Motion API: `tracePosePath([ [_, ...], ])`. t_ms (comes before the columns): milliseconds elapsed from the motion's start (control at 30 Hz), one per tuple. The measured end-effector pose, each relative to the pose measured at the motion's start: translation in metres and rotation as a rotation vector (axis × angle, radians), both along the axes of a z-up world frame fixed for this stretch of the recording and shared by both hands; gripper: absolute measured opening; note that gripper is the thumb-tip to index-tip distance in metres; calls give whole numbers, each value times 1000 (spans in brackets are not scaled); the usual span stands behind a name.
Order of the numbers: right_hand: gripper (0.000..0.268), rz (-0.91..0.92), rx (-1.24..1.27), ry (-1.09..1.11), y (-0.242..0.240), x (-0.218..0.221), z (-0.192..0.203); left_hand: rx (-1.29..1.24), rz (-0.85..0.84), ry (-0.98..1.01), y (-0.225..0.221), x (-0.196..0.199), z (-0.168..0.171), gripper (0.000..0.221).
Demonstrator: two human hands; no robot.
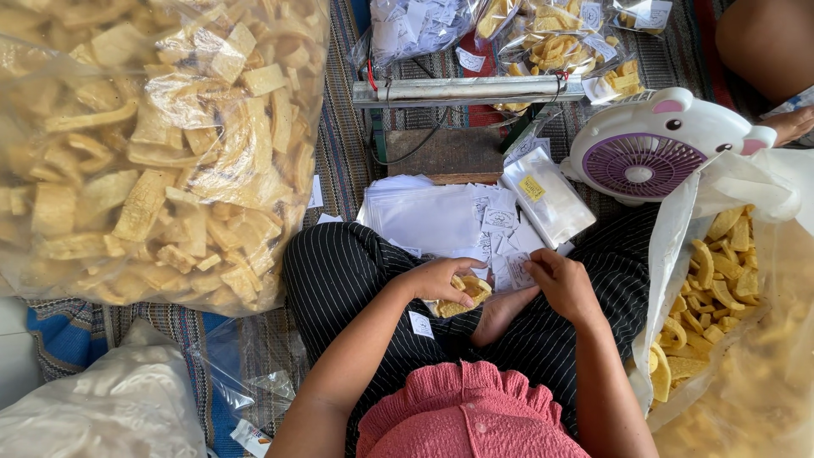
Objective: The person fills plastic bags with yellow chips by hand, inserts small paper labels into the bags, and uses a manual heat sealer to seal the bags shut.
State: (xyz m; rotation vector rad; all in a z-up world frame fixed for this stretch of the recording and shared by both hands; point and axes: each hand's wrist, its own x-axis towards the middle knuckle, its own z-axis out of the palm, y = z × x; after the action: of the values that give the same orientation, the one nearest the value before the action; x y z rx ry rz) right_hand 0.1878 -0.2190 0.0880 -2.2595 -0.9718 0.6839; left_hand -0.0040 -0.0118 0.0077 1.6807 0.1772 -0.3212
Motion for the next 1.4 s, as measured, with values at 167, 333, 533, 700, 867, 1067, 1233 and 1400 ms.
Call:
tracePosePath([
  [167,15,90,-109,138,2,-6,3,123,-11,21,-1,-2,16,88],
  [333,19,149,-144,277,11,-12,3,180,-52,56,-3,0,13,87],
  [533,19,256,-163,331,16,-12,-4,144,-168,135,-2,1,11,95],
  [700,19,239,-144,335,13,-4,-26,81,-153,80,-3,1,3,91],
  [867,13,185,-72,424,9,-3,-27,65,-127,67,-2,-1,-3,89],
  [1067,8,358,-83,441,5,0,-27,64,-128,89,-8,1,13,88],
  [1233,9,492,-163,321,14,-15,-27,78,-136,76,-12,3,-12,90],
  [1400,7,437,-159,309,8,-22,-52,102,-176,119,-12,3,7,96],
])
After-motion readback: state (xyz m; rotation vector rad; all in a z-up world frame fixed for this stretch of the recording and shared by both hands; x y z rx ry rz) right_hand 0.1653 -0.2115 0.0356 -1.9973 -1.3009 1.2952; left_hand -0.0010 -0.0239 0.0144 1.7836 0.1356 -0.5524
